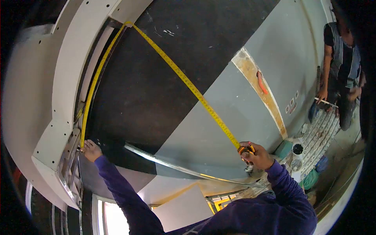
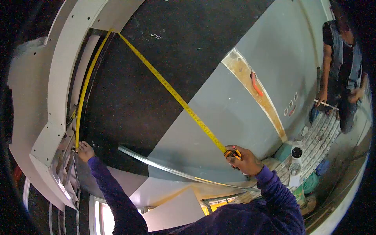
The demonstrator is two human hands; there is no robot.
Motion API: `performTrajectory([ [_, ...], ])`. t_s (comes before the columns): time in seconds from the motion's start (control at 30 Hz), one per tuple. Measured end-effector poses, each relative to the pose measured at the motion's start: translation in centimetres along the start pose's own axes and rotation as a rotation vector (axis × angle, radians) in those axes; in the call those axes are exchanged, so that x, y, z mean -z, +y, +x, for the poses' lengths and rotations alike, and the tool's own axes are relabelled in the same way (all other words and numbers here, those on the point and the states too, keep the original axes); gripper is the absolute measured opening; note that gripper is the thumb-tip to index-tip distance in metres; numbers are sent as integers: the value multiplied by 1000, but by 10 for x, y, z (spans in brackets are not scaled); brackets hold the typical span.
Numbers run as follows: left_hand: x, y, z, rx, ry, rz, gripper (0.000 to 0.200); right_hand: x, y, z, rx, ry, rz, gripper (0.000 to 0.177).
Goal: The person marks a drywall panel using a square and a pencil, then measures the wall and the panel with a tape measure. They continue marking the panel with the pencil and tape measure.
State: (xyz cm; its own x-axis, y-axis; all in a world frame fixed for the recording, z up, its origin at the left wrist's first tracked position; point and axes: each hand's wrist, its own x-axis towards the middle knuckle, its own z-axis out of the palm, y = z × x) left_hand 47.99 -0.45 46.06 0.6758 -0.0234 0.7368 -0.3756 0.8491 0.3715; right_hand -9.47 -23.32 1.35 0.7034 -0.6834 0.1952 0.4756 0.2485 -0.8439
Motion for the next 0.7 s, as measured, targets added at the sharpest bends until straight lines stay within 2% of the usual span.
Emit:
performTrajectory([
  [0.13, 10, -2, 1, 18, -56, 128, 42, 8, 26, 3, 88, 54, 3, 37],
  [0.2, -12, 5, -32, 76, -19, 182, 38, 21, 52, 5, 151, 102, 48, 42],
  [0.23, 30, 0, -12, -258, -259, 703, 35, 29, 61, 3, 112, 147, 14, 44],
  [0.3, 55, 4, -33, -385, -334, 921, 29, 51, 81, 1, 45, 224, -69, 48],
  [0.33, 18, 5, -89, -216, -169, 595, 27, 67, 99, -3, 70, 189, -66, 50],
  [0.37, 18, 11, -122, -497, -387, 1075, 23, 80, 133, -9, 67, 202, -118, 51],
  [0.4, -18, 32, -207, -551, -295, 1623, 12, 99, 161, -11, 62, 151, -213, 52],
  [0.47, 23, 18, -253, -374, -390, 1324, 8, 108, 171, -28, 105, 55, -543, 55],
  [0.5, 35, 18, -280, -519, -495, 1725, 11, 97, 166, -33, 91, -25, -765, 56],
  [0.53, 64, -2, -303, -5, -358, 1138, 18, 84, 157, -38, 96, -110, -984, 57],
  [0.57, 93, -21, -326, 292, -12, 488, 25, 66, 151, -35, 15, -170, -1068, 57],
  [0.6, 139, -44, -351, 269, -108, 590, 25, 49, 144, -31, -61, -238, -1153, 58],
  [0.63, 123, -33, -390, 380, 2, 468, 20, 36, 154, -23, -56, -318, -1196, 59],
  [0.67, 163, -59, -418, 473, 66, 295, 17, 22, 162, -16, -47, -398, -1235, 61],
  [0.7, 163, -61, -448, 437, 16, 349, 17, 5, 164, -14, 9, -468, -1221, 62],
])
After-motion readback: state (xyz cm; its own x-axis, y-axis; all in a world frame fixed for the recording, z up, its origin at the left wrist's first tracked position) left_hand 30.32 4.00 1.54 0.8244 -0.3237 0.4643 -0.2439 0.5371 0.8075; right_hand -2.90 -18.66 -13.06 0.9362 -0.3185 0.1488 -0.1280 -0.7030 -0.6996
